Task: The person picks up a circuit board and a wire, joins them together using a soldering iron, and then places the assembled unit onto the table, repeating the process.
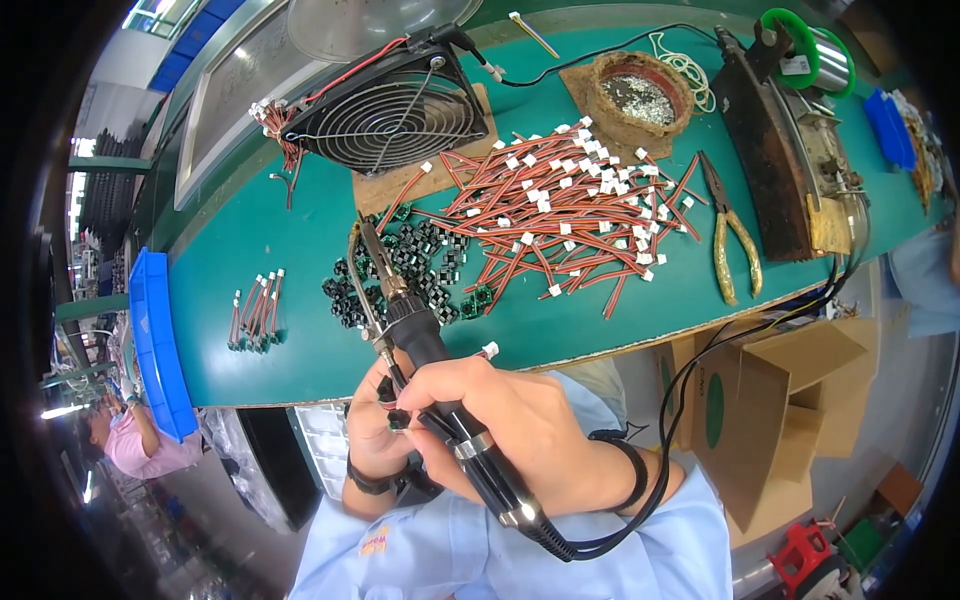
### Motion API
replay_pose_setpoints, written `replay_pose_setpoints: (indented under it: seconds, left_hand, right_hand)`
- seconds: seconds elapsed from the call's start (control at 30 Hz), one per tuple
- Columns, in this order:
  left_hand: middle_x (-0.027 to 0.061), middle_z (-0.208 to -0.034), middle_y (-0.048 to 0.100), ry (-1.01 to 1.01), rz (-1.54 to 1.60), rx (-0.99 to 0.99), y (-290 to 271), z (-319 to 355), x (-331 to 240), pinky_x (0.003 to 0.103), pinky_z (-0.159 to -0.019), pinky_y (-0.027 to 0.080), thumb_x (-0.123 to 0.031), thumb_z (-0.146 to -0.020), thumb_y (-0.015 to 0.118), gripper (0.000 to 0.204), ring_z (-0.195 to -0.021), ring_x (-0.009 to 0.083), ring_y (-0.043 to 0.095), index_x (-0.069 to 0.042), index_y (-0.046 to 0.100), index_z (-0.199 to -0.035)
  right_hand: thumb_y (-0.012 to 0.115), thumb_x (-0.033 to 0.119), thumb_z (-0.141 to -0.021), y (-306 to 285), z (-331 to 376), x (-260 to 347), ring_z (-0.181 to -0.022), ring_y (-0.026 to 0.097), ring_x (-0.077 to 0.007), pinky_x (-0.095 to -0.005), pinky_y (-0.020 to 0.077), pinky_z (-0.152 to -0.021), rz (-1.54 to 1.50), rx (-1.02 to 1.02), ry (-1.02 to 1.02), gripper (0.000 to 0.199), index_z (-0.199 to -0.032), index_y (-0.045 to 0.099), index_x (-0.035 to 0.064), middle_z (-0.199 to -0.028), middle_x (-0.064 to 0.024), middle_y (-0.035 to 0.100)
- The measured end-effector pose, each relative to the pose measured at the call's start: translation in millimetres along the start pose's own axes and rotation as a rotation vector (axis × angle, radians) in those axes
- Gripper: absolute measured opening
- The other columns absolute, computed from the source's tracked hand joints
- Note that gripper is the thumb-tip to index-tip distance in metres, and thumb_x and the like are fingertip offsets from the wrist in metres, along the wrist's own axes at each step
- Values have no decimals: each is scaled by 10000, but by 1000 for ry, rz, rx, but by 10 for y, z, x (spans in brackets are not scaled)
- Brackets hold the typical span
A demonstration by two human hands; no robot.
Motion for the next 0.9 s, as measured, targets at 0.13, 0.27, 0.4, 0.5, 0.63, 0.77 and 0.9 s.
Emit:
replay_pose_setpoints:
  seconds: [0.13, 0.27, 0.4, 0.5, 0.63, 0.77, 0.9]
  left_hand:
    - [60, -937, 473, 14, -29, -19, -23, 10, 1, 237, -665, 429, -258, -862, 631, 284, -783, 120, 510, -37, 465, -928]
    - [55, -941, 479, 18, -40, -32, -33, 17, -4, 245, -687, 433, -255, -860, 634, 280, -786, 123, 514, -40, 470, -933]
    - [57, -932, 484, -5, -6, -4, -23, 17, 7, 249, -693, 428, -261, -857, 638, 285, -784, 124, 512, -41, 471, -929]
    - [55, -916, 480, 3, -26, -33, -3, 8, -6, 243, -675, 418, -265, -861, 632, 283, -770, 123, 505, -39, 470, -916]
    - [50, -898, 468, 15, -39, -8, 31, -19, -22, 238, -649, 402, -267, -867, 623, 277, -747, 122, 491, -39, 467, -895]
    - [45, -880, 454, 22, -58, 3, 53, -22, -28, 236, -632, 389, -269, -872, 616, 274, -728, 120, 479, -40, 466, -881]
    - [44, -872, 449, 20, -80, -15, 46, -15, -25, 237, -629, 385, -272, -873, 615, 276, -723, 119, 474, -41, 465, -877]
  right_hand:
    - [761, -3, -649, 4, 2, -26, -665, 644, -163, -258, 482, -591, -28, 24, 25, 385, -945, 519, 46, -799, -46, 631]
    - [760, -7, -648, 7, -4, -27, -657, 640, -162, -258, 477, -577, -30, 13, 20, 385, -941, 515, 43, -794, -46, 627]
    - [757, -11, -648, 5, 0, -22, -649, 636, -163, -258, 477, -569, -33, 12, 10, 386, -943, 512, 39, -798, -49, 625]
    - [755, -12, -649, -1, -5, -23, -643, 633, -163, -257, 477, -565, -35, 8, 1, 385, -943, 512, 37, -799, -51, 623]
    - [754, -14, -648, -4, -8, -23, -641, 631, -161, -254, 477, -564, -41, 1, 1, 382, -942, 515, 34, -799, -51, 621]
    - [747, -17, -653, -10, -12, -20, -641, 633, -158, -251, 478, -565, -41, 0, -5, 375, -943, 515, 32, -790, -51, 621]
    - [734, -23, -662, -5, -14, -35, -636, 634, -155, -249, 479, -568, -63, 25, 14, 368, -949, 510, 30, -775, -52, 620]
Point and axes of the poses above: each hand's wrist, its own z-axis away from the middle knuckle, its own y-axis out of the palm, x = y × z, the point moved 8 cm from there along -z, towards the middle knuckle
